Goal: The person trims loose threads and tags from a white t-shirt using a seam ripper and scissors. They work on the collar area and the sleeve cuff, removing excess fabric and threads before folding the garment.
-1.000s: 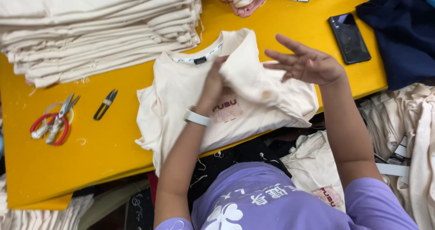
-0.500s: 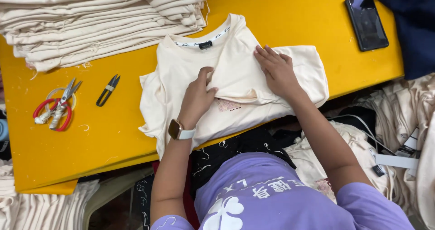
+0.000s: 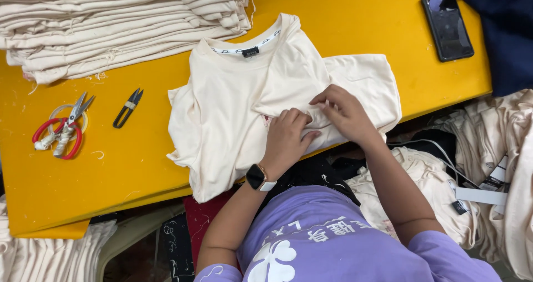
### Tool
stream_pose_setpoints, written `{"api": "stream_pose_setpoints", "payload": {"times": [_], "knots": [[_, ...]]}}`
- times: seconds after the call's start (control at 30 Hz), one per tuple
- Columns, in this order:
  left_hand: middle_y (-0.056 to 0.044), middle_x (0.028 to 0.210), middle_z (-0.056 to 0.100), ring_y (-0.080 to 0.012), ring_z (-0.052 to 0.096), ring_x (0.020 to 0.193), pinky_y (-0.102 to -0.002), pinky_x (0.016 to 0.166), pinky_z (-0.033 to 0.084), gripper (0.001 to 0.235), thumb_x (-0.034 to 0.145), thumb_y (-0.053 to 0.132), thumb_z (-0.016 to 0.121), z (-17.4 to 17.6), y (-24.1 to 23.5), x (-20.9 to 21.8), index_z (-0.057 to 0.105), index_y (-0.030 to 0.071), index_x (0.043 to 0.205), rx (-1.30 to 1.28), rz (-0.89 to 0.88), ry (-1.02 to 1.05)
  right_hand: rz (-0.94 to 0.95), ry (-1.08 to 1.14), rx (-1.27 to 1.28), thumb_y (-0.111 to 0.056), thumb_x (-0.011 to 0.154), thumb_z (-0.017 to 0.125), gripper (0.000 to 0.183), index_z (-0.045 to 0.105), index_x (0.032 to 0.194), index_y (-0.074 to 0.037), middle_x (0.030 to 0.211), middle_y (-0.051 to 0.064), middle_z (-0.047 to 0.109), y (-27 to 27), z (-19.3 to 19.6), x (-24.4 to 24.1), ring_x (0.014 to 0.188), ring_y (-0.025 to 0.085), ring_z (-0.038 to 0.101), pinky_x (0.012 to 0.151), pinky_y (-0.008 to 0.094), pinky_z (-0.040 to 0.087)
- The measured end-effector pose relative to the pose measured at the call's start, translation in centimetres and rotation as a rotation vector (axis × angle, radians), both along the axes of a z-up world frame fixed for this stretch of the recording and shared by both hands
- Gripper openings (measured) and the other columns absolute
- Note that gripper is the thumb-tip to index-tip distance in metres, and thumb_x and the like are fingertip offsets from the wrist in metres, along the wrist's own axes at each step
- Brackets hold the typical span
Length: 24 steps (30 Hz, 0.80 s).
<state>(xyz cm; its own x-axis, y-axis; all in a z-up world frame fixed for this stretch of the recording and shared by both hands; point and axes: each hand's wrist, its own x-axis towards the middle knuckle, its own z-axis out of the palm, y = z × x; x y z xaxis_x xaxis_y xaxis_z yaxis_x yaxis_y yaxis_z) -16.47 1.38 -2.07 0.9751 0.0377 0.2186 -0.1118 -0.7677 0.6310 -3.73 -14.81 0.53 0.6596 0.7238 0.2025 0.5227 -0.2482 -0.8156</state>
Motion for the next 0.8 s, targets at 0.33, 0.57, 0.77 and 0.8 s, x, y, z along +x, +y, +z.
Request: {"api": "stream_pose_setpoints", "payload": {"times": [0.33,0.57,0.77,0.8], "knots": [[-0.007,0.084,0.067,-0.0326,0.07,0.084,-0.045,0.071,0.054,0.025,0.093,0.019,0.061,0.9,0.7,0.5,0.057,0.013,0.117,-0.047,0.081,0.05,-0.145,-0.239,-0.585,-0.023,0.073,0.074,0.026,0.053,0.083,-0.012,0.089,0.003,0.051,0.8,0.9,-5.1,0.086,0.03,0.062,0.068,0.043,0.05],[-0.007,0.106,0.052,-0.0301,0.053,0.103,-0.05,0.089,0.045,0.054,0.079,0.046,0.076,3.3,2.3,1.1,0.062,0.012,0.119,0.169,0.139,-0.026,-0.405,-0.309,-0.344,-0.013,0.072,0.072,0.026,0.056,0.093,-0.011,0.085,0.006,0.05,-1.9,-0.7,-5.0,0.073,0.033,0.062,0.063,0.046,0.051],[-0.001,0.097,0.054,-0.0225,0.053,0.102,-0.047,0.093,0.041,0.025,0.09,0.036,0.069,0.5,0.7,2.5,0.069,0.017,0.106,0.24,-0.028,-0.012,-0.418,-0.364,-0.232,-0.018,0.072,0.08,0.025,0.055,0.077,-0.013,0.076,0.0,0.05,-1.7,-2.1,-5.2,0.065,0.025,0.062,0.057,0.039,0.049],[0.002,0.093,0.054,-0.0195,0.054,0.1,-0.045,0.092,0.041,0.014,0.091,0.029,0.068,-0.5,0.5,2.9,0.068,0.019,0.101,0.305,-0.005,-0.044,-0.425,-0.374,-0.231,-0.018,0.072,0.081,0.029,0.052,0.074,-0.013,0.075,0.0,0.049,-1.7,-2.5,-5.3,0.064,0.026,0.061,0.057,0.04,0.048]]}}
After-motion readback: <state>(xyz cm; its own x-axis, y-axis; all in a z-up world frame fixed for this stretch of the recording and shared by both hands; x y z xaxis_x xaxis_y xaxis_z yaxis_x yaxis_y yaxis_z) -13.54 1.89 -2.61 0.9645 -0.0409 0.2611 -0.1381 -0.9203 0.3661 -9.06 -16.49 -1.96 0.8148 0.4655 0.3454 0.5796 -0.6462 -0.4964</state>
